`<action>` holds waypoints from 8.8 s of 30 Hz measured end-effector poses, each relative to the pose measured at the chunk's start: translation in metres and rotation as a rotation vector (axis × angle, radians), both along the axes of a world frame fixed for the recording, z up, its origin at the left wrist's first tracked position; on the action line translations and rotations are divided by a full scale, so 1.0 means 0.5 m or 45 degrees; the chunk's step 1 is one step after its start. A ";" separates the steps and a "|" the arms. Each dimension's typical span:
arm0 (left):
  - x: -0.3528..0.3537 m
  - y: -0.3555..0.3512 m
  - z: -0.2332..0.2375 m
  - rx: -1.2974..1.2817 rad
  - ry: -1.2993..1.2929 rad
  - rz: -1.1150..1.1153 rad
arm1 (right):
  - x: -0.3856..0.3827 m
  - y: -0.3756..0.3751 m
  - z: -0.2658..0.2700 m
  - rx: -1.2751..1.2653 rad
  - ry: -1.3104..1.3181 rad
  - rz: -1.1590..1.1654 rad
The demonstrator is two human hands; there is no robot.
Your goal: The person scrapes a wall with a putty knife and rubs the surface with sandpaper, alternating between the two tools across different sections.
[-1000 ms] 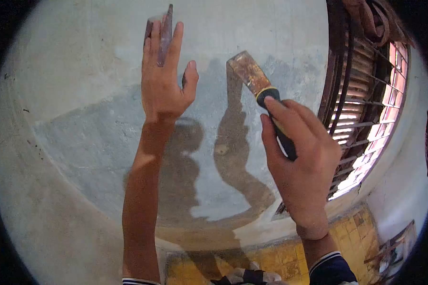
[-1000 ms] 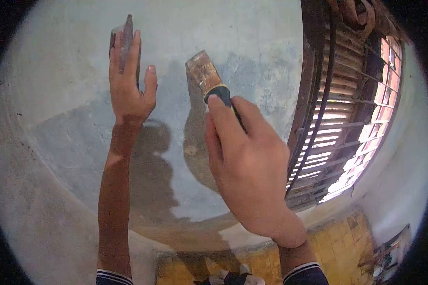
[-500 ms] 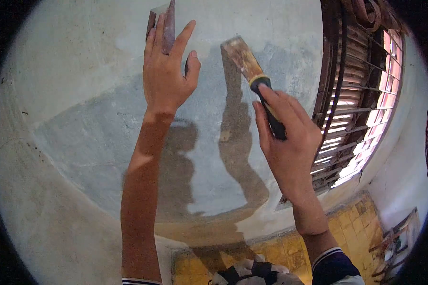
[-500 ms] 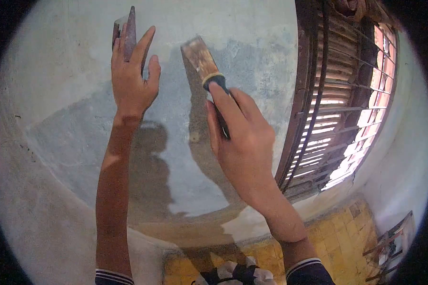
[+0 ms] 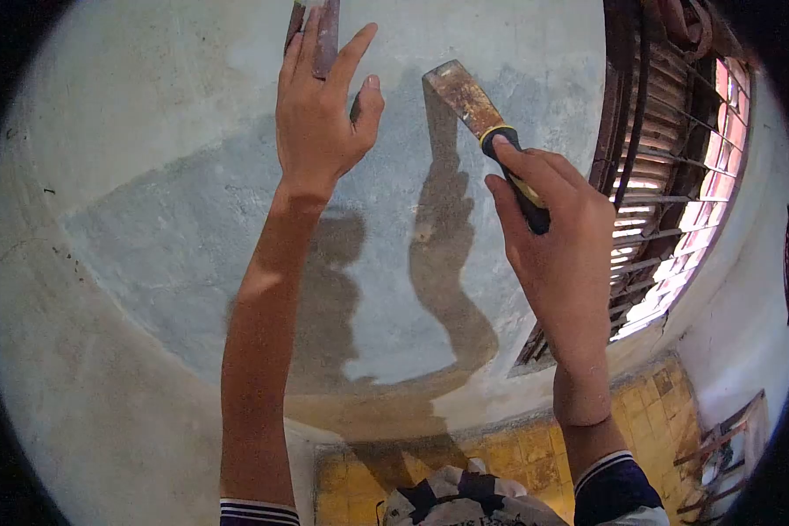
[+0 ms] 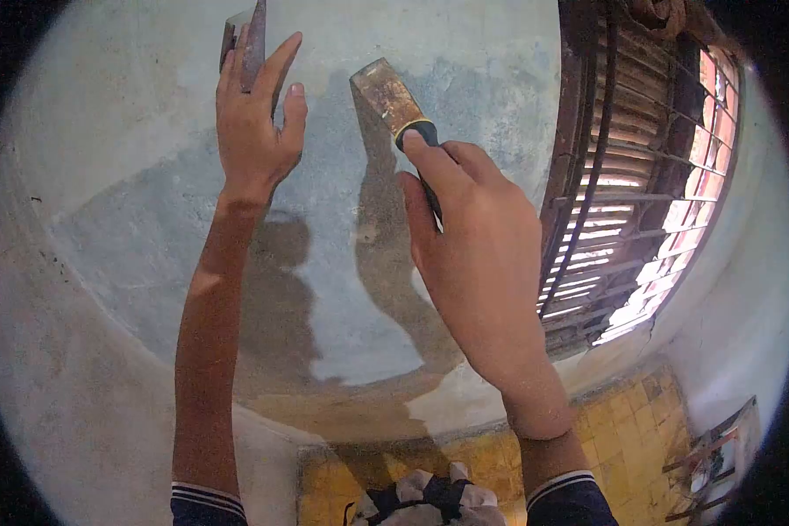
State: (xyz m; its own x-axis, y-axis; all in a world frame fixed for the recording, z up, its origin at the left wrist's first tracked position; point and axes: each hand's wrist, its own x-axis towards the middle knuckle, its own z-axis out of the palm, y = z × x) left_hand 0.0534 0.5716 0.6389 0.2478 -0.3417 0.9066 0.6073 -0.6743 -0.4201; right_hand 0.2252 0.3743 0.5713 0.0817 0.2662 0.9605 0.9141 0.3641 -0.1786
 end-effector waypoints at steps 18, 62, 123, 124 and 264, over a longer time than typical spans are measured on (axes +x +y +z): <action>0.002 0.005 0.000 -0.018 -0.024 -0.057 | -0.013 -0.028 -0.005 0.044 0.016 -0.110; -0.002 0.010 -0.003 -0.019 -0.024 0.003 | -0.013 -0.029 0.025 0.164 0.044 -0.153; -0.003 0.009 -0.004 0.020 -0.057 -0.073 | -0.001 0.004 0.038 0.184 0.060 -0.059; -0.002 0.010 -0.005 0.012 -0.054 -0.051 | 0.011 0.039 0.041 0.181 0.047 -0.052; -0.038 -0.003 -0.096 -0.142 0.195 0.196 | 0.044 -0.174 -0.470 -0.483 0.466 0.247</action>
